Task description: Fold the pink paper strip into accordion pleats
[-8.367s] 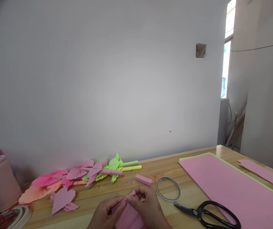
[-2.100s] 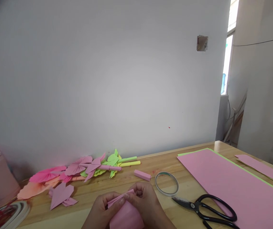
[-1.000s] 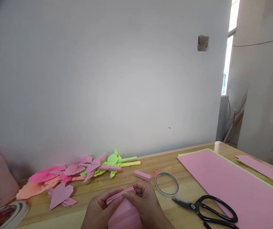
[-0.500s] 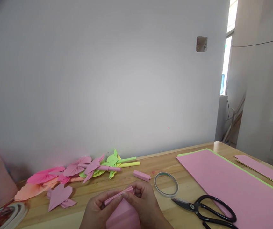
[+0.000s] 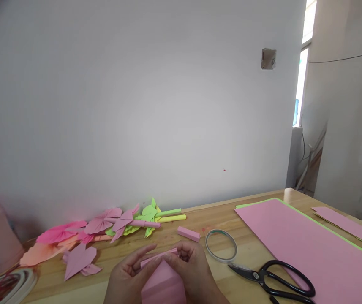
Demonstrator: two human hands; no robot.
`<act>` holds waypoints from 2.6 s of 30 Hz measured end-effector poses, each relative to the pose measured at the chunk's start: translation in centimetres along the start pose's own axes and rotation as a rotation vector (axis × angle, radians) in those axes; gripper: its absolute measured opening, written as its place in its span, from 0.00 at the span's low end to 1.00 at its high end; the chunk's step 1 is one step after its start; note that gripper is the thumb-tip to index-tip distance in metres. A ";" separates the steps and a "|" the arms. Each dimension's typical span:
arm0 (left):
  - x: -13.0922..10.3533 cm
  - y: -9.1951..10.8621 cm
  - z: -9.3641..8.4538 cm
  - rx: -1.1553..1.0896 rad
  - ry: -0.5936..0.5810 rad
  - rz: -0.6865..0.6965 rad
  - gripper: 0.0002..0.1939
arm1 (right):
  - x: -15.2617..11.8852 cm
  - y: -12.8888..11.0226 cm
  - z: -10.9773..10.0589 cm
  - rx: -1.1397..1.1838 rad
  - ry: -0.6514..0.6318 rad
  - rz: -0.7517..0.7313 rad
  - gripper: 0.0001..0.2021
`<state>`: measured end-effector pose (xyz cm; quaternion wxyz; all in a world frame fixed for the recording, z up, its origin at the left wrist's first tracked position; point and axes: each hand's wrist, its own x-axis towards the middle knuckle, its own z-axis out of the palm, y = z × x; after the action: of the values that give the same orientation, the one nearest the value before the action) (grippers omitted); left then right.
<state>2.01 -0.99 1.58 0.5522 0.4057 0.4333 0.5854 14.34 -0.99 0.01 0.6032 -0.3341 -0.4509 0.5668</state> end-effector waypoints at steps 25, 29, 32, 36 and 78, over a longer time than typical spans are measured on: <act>0.0 0.1 0.0 -0.072 -0.101 -0.077 0.17 | 0.2 0.6 -0.6 -0.231 0.020 -0.021 0.11; 0.2 -0.4 -0.2 0.026 -0.040 0.035 0.12 | 0.0 0.3 -0.6 -0.262 -0.004 0.006 0.11; 0.2 -0.4 -0.2 0.018 -0.027 0.024 0.11 | -0.1 0.3 -0.5 -0.273 -0.021 -0.001 0.12; 0.3 -0.2 -0.3 -0.039 -0.042 -0.091 0.10 | 0.1 0.6 -0.6 -0.275 -0.021 -0.013 0.12; 0.4 -0.4 0.1 -0.030 0.034 -0.076 0.09 | -0.2 -0.3 -0.2 -0.315 0.033 -0.072 0.17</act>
<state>2.19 -0.58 1.21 0.5729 0.3705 0.4488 0.5771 14.66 -1.23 0.14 0.5708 -0.4174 -0.5357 0.4615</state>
